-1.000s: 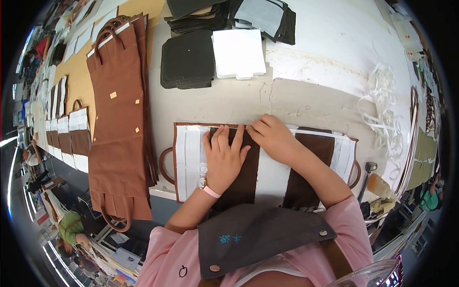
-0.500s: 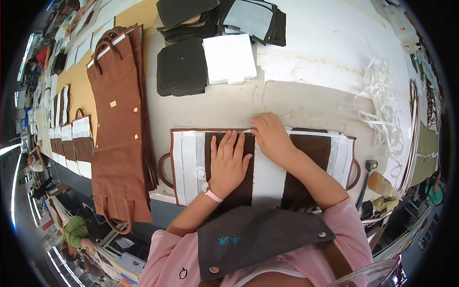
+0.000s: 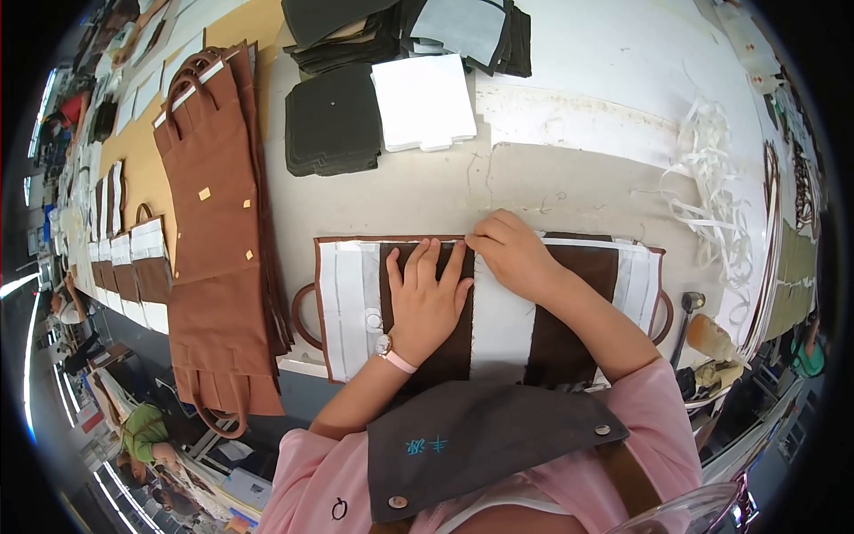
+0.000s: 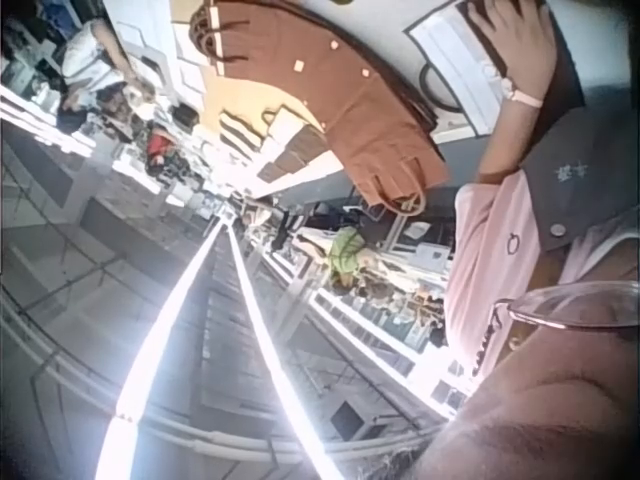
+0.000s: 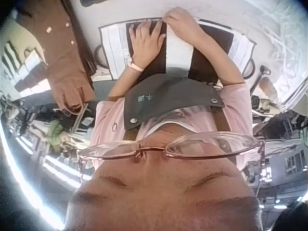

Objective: The recorder is assembling and gluing leather components to make bags at a workshop table.

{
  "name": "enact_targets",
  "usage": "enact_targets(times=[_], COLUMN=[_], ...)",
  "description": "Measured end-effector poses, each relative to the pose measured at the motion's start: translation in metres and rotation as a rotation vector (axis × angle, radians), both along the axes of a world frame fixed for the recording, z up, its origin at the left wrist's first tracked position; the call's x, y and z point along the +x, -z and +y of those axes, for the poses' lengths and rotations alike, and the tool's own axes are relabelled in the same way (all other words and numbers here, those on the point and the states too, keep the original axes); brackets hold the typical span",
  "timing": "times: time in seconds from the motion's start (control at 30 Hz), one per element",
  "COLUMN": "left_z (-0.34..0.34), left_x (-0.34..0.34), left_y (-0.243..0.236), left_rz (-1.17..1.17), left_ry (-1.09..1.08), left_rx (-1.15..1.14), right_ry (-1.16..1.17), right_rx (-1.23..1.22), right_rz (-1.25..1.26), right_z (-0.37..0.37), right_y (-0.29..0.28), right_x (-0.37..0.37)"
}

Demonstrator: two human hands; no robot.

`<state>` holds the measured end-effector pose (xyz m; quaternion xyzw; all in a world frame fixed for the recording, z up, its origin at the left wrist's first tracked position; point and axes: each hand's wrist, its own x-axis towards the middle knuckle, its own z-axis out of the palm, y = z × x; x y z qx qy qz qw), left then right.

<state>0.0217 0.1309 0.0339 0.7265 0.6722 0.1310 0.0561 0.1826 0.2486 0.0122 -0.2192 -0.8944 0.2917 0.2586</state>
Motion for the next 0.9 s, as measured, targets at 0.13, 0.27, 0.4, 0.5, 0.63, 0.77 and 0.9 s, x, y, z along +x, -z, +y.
enact_targets(times=[0.13, 0.27, 0.4, 0.5, 0.63, 0.77, 0.9], left_z=[0.0, 0.005, 0.002, -0.003, 0.004, -0.001, 0.001], left_x=[-0.001, 0.001, -0.016, -0.031, -0.005, 0.019, 0.018], left_y=[0.006, 0.0, -0.004, -0.009, -0.016, 0.008, 0.007], left_rz=[-0.063, 0.038, 0.123, 0.178, 0.086, -0.096, -0.051], left_ry=[-0.031, -0.039, -0.083, -0.163, -0.157, -0.005, 0.006], left_rx=[0.046, 0.039, 0.002, 0.004, -0.051, 0.036, 0.03], right_ry=[-0.025, -0.087, -0.051, -0.031, -0.029, 0.004, 0.195], right_rx=[-0.018, 0.183, 0.33, 0.337, 0.304, 0.242, 0.022], right_rz=[-0.023, -0.175, -0.303, -0.318, -0.286, -0.141, 0.001], right_z=[0.0, 0.0, -0.013, -0.014, -0.012, -0.008, -0.007], right_y=[-0.005, -0.017, -0.021, -0.018, -0.016, -0.003, 0.008], right_x=[0.0, -0.007, -0.011, -0.01, -0.008, 0.003, 0.016])
